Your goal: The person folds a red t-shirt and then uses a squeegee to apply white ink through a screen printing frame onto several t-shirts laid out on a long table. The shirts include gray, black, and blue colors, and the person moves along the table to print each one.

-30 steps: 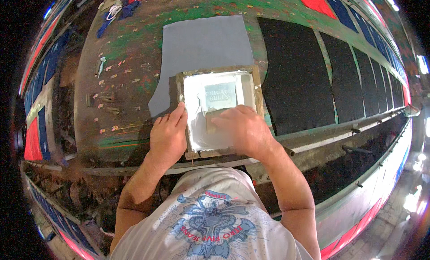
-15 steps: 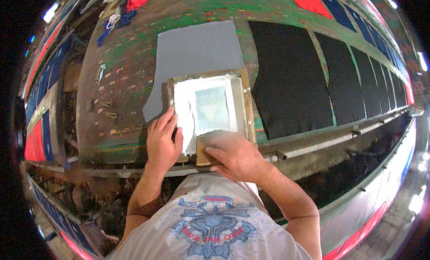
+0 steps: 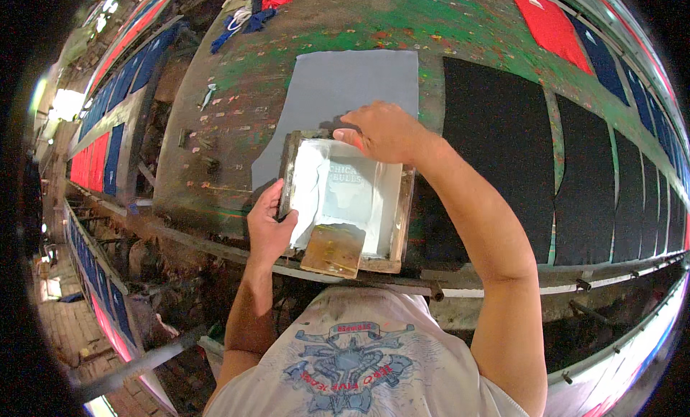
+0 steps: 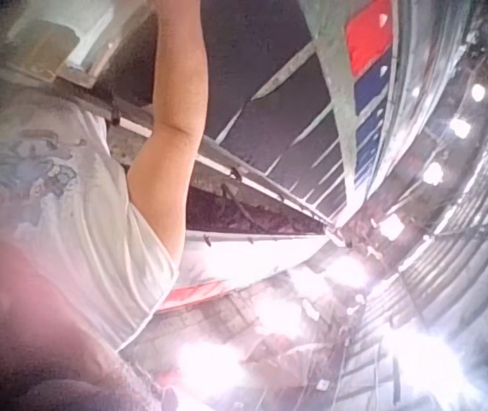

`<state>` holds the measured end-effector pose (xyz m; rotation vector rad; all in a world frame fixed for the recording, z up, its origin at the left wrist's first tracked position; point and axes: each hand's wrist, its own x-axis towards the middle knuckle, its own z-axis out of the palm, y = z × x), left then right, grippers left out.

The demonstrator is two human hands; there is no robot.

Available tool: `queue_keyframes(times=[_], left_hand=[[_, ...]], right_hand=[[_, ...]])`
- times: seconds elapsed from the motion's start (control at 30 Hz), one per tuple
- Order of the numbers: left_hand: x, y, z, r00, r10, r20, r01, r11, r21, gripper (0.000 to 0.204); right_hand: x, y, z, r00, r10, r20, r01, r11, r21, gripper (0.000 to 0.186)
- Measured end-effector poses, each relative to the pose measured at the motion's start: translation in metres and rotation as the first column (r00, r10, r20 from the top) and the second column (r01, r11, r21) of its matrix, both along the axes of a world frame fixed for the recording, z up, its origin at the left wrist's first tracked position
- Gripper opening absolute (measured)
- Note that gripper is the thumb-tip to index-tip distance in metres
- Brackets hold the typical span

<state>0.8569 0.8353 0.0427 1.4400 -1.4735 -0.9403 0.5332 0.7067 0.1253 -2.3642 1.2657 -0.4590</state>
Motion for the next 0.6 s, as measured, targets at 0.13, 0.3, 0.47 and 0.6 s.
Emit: queue_keyframes(times=[0.13, 0.3, 0.47, 0.6], left_hand=[[0.002, 0.002, -0.001, 1.0, 0.004, -0.01, -0.004, 0.999, 0.035, 0.064], [0.005, 0.007, -0.007, 0.998, -0.005, -0.056, 0.005, 1.0, -0.004, 0.062], [0.007, 0.016, -0.012, 0.976, -0.037, -0.213, 0.006, 0.99, -0.144, 0.063], [0.009, 0.016, -0.015, 0.961, -0.05, -0.272, 0.002, 0.985, -0.174, 0.065]], right_hand=[[-0.001, -0.026, -0.003, 0.995, 0.051, -0.081, -0.02, 0.939, 0.343, 0.064], [-0.002, -0.042, -0.002, 0.994, 0.028, -0.104, 0.025, 0.879, 0.475, 0.077], [-0.006, -0.053, -0.001, 0.995, -0.039, -0.095, 0.085, 0.824, 0.561, 0.088], [-0.014, -0.058, -0.001, 0.974, -0.223, 0.031, 0.143, 0.718, 0.682, 0.096]])
